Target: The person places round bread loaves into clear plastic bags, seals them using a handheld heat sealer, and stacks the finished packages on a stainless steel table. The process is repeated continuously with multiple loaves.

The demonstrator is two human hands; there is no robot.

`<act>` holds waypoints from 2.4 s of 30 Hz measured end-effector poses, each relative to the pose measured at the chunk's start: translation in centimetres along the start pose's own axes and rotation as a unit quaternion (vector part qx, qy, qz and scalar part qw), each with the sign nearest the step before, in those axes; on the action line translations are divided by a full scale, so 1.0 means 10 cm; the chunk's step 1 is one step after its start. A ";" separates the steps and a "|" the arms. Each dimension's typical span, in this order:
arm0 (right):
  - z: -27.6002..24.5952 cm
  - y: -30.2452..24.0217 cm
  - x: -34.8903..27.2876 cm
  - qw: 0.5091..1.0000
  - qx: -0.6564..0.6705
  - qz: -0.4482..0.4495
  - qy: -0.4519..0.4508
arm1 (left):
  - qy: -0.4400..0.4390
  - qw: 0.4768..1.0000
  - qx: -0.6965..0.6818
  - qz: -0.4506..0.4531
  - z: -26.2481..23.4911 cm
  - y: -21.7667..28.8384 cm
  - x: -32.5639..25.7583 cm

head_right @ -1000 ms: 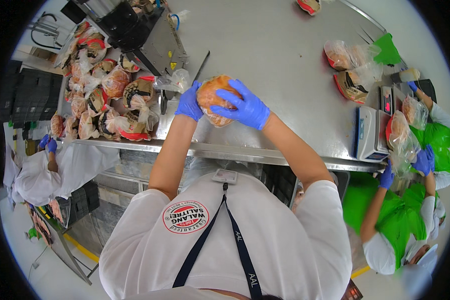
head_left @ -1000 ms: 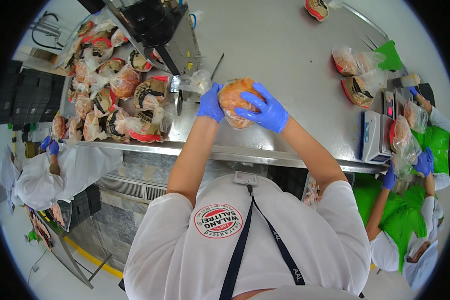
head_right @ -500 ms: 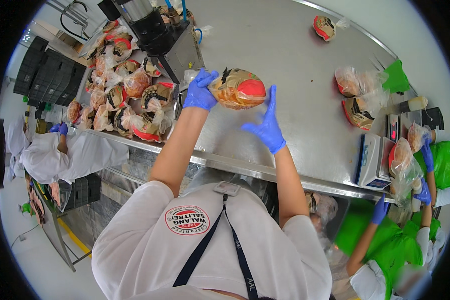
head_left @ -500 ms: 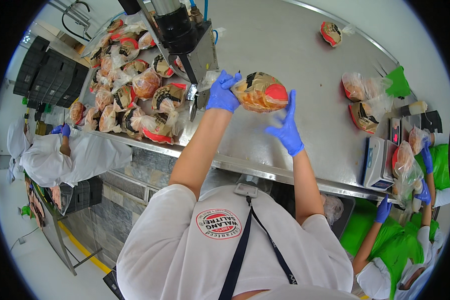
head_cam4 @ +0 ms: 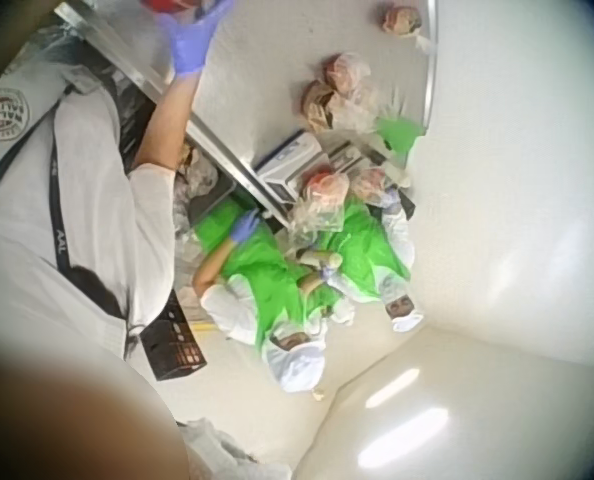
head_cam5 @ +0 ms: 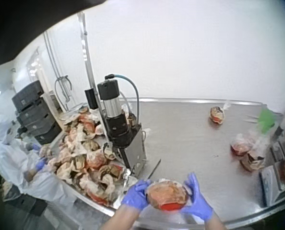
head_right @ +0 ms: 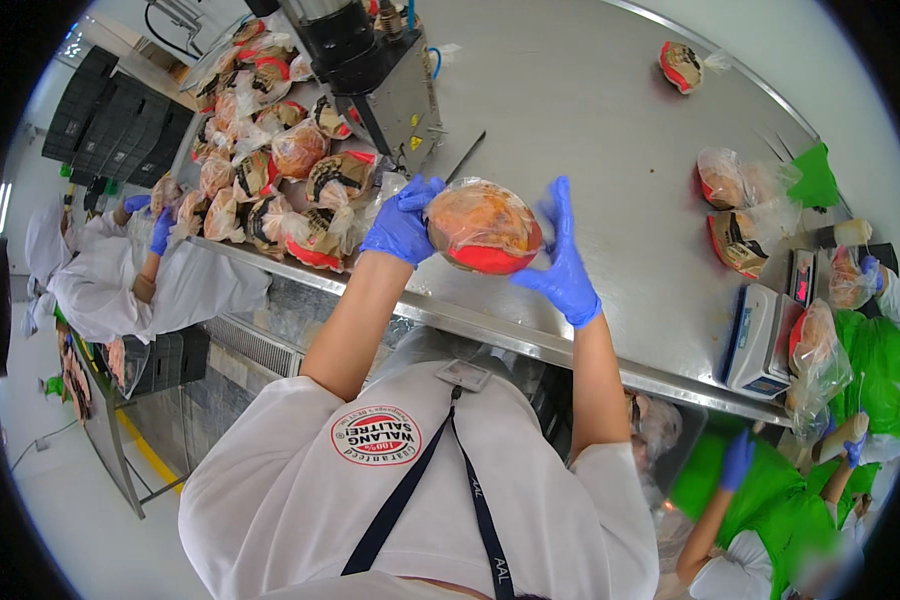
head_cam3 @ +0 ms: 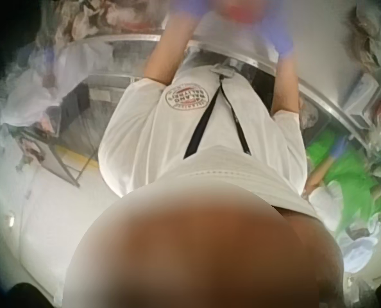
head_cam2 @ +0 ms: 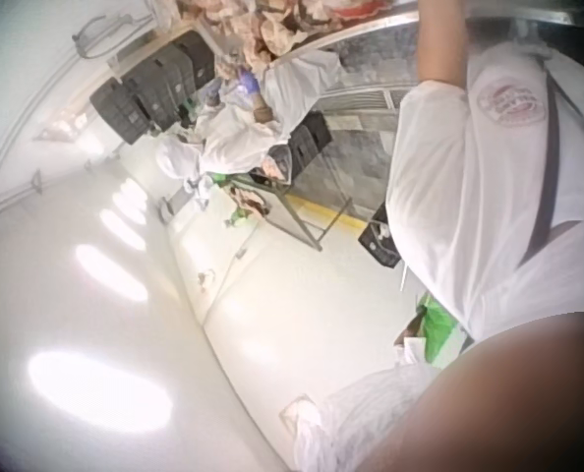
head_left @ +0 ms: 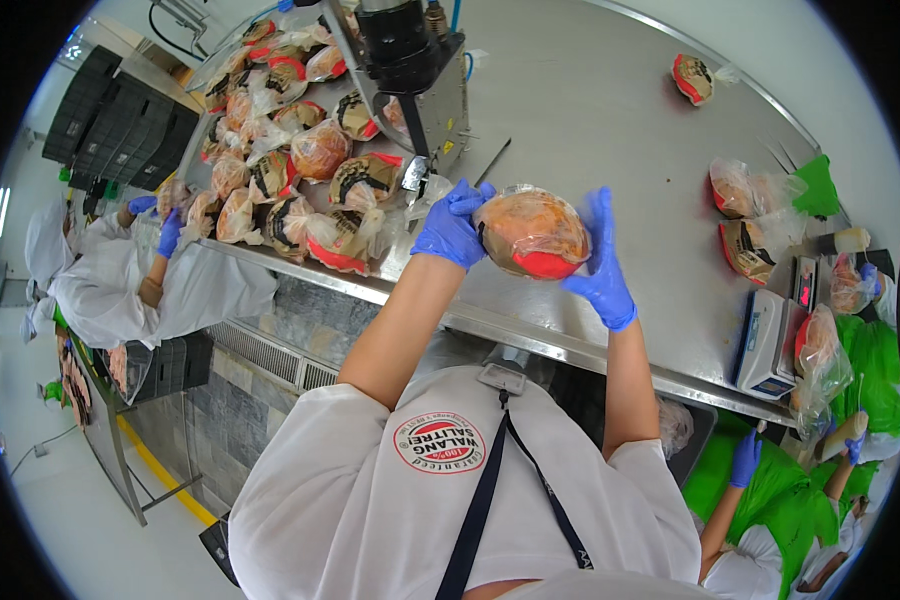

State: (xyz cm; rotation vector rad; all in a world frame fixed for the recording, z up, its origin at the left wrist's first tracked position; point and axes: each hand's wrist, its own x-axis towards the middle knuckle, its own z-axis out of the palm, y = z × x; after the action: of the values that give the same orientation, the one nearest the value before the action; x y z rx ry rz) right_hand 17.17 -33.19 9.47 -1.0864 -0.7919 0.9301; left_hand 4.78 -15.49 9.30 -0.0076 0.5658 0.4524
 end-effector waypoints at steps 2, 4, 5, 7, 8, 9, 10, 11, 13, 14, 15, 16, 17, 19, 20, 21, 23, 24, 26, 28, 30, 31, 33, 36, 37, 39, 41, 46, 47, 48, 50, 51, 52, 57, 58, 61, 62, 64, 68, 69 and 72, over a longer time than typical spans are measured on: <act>0.13 -0.11 0.07 0.968 -0.213 -0.130 -0.020 | -0.042 0.999 -0.012 -0.024 -0.30 0.04 -0.01; 0.20 -0.17 0.21 0.951 -0.231 -0.133 -0.154 | -0.085 0.995 -0.023 -0.048 -0.52 0.09 -0.04; 0.23 -0.16 0.28 0.972 -0.135 -0.070 -0.178 | -0.107 0.992 -0.027 -0.062 -0.59 0.12 -0.05; 0.26 -0.15 0.35 0.974 0.060 0.062 -0.208 | -0.037 0.998 0.017 -0.049 -0.46 0.15 -0.15; 0.30 0.02 0.30 0.964 0.174 0.092 -0.178 | -0.002 0.998 0.039 -0.042 -0.42 0.17 -0.19; 0.34 0.32 0.22 0.941 0.284 0.115 -0.146 | -0.050 0.989 -0.083 -0.112 -0.44 0.23 -0.17; 0.39 0.62 0.18 0.903 0.390 0.138 -0.114 | -0.095 0.957 -0.206 -0.178 -0.53 0.32 -0.12; 0.50 0.86 0.20 0.881 0.447 0.146 -0.054 | -0.118 0.957 -0.196 -0.180 -0.58 0.39 -0.09; 0.72 1.25 0.18 0.817 0.549 0.159 0.076 | -0.141 0.981 -0.041 -0.127 -0.64 0.50 -0.01; 0.74 1.42 0.20 0.833 0.526 0.142 0.095 | -0.137 0.983 0.107 -0.066 -0.65 0.55 0.00; 0.79 1.47 0.27 0.849 0.502 0.121 0.115 | -0.074 0.973 0.217 -0.037 -0.49 0.57 -0.15; 0.82 1.50 0.31 0.849 0.500 0.108 0.129 | -0.073 0.927 0.360 0.075 -0.53 0.63 -0.13; 0.84 1.53 0.36 0.850 0.498 0.094 0.143 | -0.070 0.849 0.490 0.184 -0.59 0.69 -0.10; 0.86 1.54 0.48 0.853 0.497 0.104 0.123 | -0.004 0.771 0.611 0.178 -0.48 0.86 -0.20; 0.87 1.55 0.54 0.854 0.496 0.109 0.114 | -0.006 0.798 0.581 0.160 -0.53 0.94 -0.16; 0.88 1.55 0.62 0.860 0.488 0.101 0.114 | -0.011 0.824 0.548 0.143 -0.58 1.02 -0.10; 0.92 1.56 0.76 0.870 0.471 0.084 0.115 | -0.041 0.880 0.463 0.099 -0.64 1.19 0.03; 0.93 1.57 0.82 0.875 0.464 0.075 0.118 | -0.058 0.906 0.412 0.071 -0.67 1.25 0.11; 0.92 1.59 0.94 0.882 0.448 0.052 0.138 | -0.090 0.947 0.307 0.014 -0.75 1.37 0.24; 0.90 1.64 1.03 0.887 0.430 0.024 0.167 | -0.118 0.952 0.283 0.018 -0.65 1.49 0.23; 0.90 1.64 1.07 0.896 0.407 0.022 0.176 | -0.133 0.942 0.306 0.038 -0.63 1.51 0.30; 0.89 1.60 1.10 0.886 0.430 0.033 0.170 | -0.111 0.926 0.351 0.086 -0.70 1.55 0.43; 0.91 1.48 1.18 0.853 0.493 0.062 0.159 | -0.081 0.876 0.445 0.169 -0.74 1.58 0.60; 0.77 1.66 1.28 0.894 0.413 0.053 0.165 | -0.035 0.814 0.527 0.240 -0.87 1.56 0.80; 0.70 1.75 1.32 0.892 0.421 0.064 0.150 | -0.021 0.798 0.546 0.254 -0.94 1.54 0.88; 0.61 1.89 1.35 0.873 0.450 0.090 0.166 | -0.008 0.771 0.559 0.305 -1.05 1.53 1.02; 0.55 1.96 1.34 0.856 0.470 0.124 0.174 | 0.022 0.714 0.611 0.341 -1.15 1.53 1.10; 0.60 1.94 1.33 0.851 0.475 0.157 0.159 | 0.017 0.577 0.693 0.431 -1.28 1.50 1.07; 0.59 1.96 1.33 0.851 0.477 0.156 0.156 | 0.031 0.571 0.703 0.423 -1.31 1.47 1.07; 0.59 1.98 1.34 0.852 0.475 0.147 0.162 | 0.045 0.564 0.712 0.415 -1.26 1.46 1.03; 0.59 2.01 1.35 0.855 0.470 0.132 0.174 | 0.036 0.606 0.703 0.371 -1.23 1.47 1.00; 0.60 2.01 1.37 0.853 0.478 0.127 0.165 | 0.013 0.651 0.681 0.334 -1.22 1.53 1.01; 0.60 2.02 1.39 0.851 0.486 0.123 0.157 | -0.011 0.693 0.657 0.296 -1.21 1.58 1.02; 0.70 2.12 1.41 0.881 0.450 0.042 0.143 | 0.029 0.756 0.607 0.243 -0.92 1.57 0.85; 0.79 2.05 1.40 0.861 0.488 0.045 0.135 | 0.043 0.760 0.605 0.234 -0.88 1.58 0.79; 0.92 1.84 1.39 0.838 0.530 0.068 0.111 | 0.046 0.772 0.600 0.205 -0.89 1.61 0.80; 0.95 1.77 1.37 0.837 0.532 0.076 0.103 | -0.007 0.740 0.633 0.227 -0.92 1.64 0.75; 0.85 1.47 1.31 0.756 0.628 0.178 -0.059 | -0.105 0.736 0.616 0.260 -0.78 1.48 0.60; 0.96 1.14 1.26 0.758 0.587 0.238 -0.156 | -0.132 0.480 0.776 0.388 -0.55 1.59 -0.08; 0.88 1.17 1.24 0.807 0.538 0.220 -0.106 | -0.129 0.470 0.759 0.432 -0.24 1.49 -0.26; 0.35 1.05 1.16 0.831 0.502 0.217 -0.101 | -0.057 0.319 0.803 0.500 0.19 1.56 -0.63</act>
State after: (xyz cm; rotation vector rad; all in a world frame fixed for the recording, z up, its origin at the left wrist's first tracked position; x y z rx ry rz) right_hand 16.38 -19.36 1.33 -0.2106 -0.1104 1.6129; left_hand -5.48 -3.74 15.95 2.5091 0.5988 0.8819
